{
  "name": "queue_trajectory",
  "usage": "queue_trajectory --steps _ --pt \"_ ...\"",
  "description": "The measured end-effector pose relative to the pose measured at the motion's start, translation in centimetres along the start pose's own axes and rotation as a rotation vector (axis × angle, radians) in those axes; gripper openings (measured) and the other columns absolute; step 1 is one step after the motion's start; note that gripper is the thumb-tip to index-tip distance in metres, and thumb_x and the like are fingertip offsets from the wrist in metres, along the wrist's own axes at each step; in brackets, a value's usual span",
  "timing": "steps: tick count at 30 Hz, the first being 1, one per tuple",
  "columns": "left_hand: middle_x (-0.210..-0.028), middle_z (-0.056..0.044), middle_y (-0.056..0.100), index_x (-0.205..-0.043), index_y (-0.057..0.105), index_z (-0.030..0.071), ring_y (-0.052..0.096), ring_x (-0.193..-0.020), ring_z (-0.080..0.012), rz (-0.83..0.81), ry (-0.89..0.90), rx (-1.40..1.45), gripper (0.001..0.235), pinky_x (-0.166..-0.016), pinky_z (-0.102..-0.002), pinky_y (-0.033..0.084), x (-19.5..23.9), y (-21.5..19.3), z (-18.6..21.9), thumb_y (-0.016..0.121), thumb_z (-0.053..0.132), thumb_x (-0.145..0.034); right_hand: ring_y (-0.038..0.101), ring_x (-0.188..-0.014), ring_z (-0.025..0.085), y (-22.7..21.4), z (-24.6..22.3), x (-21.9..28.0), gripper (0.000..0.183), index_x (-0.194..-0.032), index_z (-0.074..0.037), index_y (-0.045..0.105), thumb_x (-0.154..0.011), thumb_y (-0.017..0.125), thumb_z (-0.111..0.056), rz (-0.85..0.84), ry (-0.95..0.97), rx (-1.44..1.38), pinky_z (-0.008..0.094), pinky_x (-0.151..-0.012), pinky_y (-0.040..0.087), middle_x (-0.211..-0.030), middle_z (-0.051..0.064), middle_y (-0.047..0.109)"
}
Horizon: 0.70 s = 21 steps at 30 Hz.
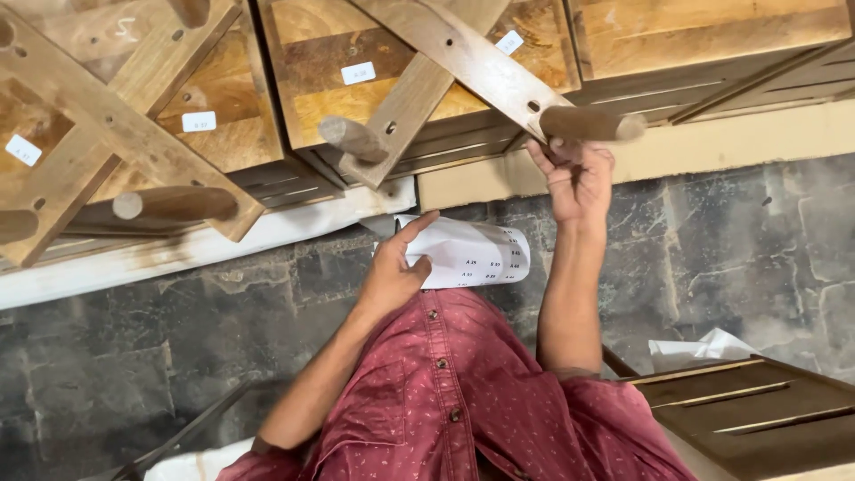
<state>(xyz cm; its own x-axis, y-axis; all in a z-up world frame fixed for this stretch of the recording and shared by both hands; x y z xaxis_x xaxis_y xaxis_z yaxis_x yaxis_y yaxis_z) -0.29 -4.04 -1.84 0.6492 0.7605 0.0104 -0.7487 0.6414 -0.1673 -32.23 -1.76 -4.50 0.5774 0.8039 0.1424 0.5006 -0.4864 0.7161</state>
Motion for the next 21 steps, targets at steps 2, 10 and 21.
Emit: queue_trajectory --steps 2,10,21 --pt "-0.149 -0.015 0.062 -0.151 0.054 0.011 0.066 -0.118 -0.0130 0.010 0.039 0.005 0.070 -0.085 -0.025 0.054 0.7 -0.3 -1.6 0.060 -0.010 -0.085 0.072 -0.098 0.030 0.7 -0.1 0.4 0.029 -0.114 0.002 0.063 -0.086 0.065 0.002 0.080 0.001 0.012 0.048 -0.089 0.063 -0.106 0.017 0.070" --pt "-0.141 -0.011 0.067 -0.148 0.053 0.012 0.063 -0.078 -0.0064 0.011 -0.136 0.057 0.069 -0.058 -0.022 0.051 1.7 -2.1 -1.1 0.055 -0.008 -0.082 0.075 -0.092 0.036 2.4 -0.3 1.2 0.029 -0.112 0.005 0.061 -0.083 0.060 0.007 0.085 0.055 0.106 0.038 -0.075 0.062 -0.100 0.017 0.068" --pt "-0.089 -0.018 0.075 -0.154 0.056 0.015 0.057 -0.057 -0.0124 -0.007 -0.052 -0.174 0.072 -0.057 -0.027 0.049 2.6 -3.9 2.0 0.061 -0.002 -0.084 0.074 -0.088 0.035 6.5 -0.5 4.2 0.015 -0.100 0.003 0.057 -0.086 0.061 0.002 0.090 -0.008 0.168 0.045 -0.081 0.065 -0.096 0.021 0.069"
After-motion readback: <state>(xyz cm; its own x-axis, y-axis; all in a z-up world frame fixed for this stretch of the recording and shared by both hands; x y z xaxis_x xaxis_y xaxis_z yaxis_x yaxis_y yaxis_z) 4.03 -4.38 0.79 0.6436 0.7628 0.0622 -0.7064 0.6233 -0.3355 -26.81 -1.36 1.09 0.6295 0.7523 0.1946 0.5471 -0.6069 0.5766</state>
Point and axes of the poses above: each hand's wrist, its own x-axis away from the middle knuckle, its own y-axis out of the palm, z = x × y, the point moved 5 cm from there along -x, towards the middle knuckle
